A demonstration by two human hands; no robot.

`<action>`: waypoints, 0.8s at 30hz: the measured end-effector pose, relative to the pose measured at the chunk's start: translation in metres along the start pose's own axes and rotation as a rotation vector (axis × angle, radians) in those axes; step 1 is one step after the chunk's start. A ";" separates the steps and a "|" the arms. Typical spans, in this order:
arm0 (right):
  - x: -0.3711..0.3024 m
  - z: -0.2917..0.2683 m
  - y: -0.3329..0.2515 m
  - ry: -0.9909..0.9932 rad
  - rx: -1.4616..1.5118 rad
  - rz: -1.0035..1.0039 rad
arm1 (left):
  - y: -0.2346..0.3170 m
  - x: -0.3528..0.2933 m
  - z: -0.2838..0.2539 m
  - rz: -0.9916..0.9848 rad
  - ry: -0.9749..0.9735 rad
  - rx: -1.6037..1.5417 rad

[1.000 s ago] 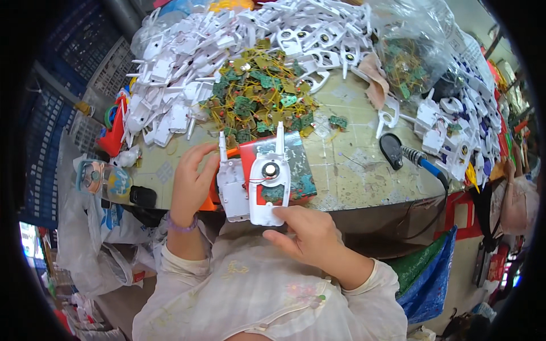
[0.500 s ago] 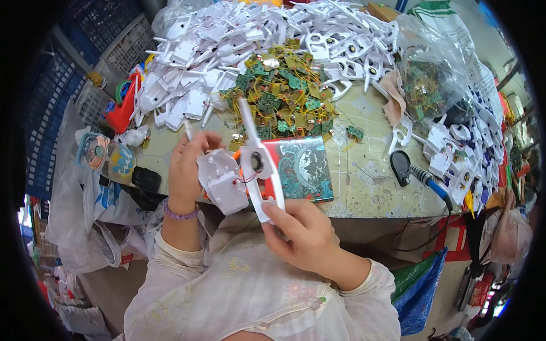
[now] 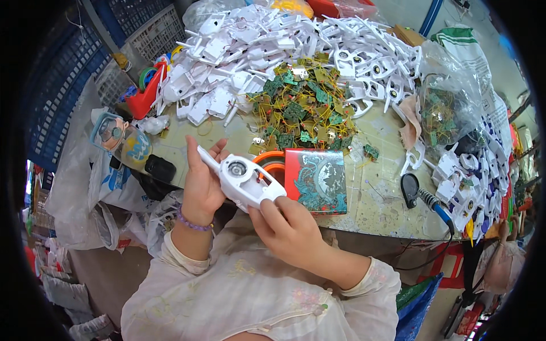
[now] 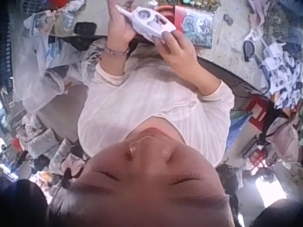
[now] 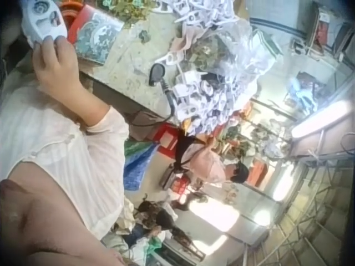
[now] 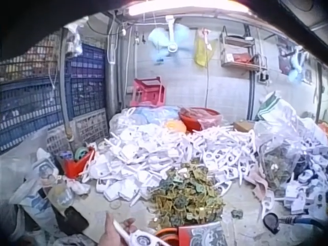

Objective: Soldering wires to small circuit boards and assembling them into plastic housings.

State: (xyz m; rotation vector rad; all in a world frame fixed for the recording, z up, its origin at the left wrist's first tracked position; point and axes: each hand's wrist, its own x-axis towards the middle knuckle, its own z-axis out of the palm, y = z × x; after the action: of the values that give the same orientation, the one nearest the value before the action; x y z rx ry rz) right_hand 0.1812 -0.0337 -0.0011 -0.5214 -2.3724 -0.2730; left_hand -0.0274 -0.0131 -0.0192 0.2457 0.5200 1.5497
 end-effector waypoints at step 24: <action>0.031 0.014 -0.027 -0.038 0.592 0.144 | 0.047 -0.080 -0.001 0.349 0.033 0.455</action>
State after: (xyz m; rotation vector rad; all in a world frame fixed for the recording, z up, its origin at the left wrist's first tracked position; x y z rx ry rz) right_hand 0.1404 -0.0444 0.0077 -0.4053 -2.2858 0.4965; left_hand -0.0646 -0.0907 0.0144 0.6891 0.8908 1.7585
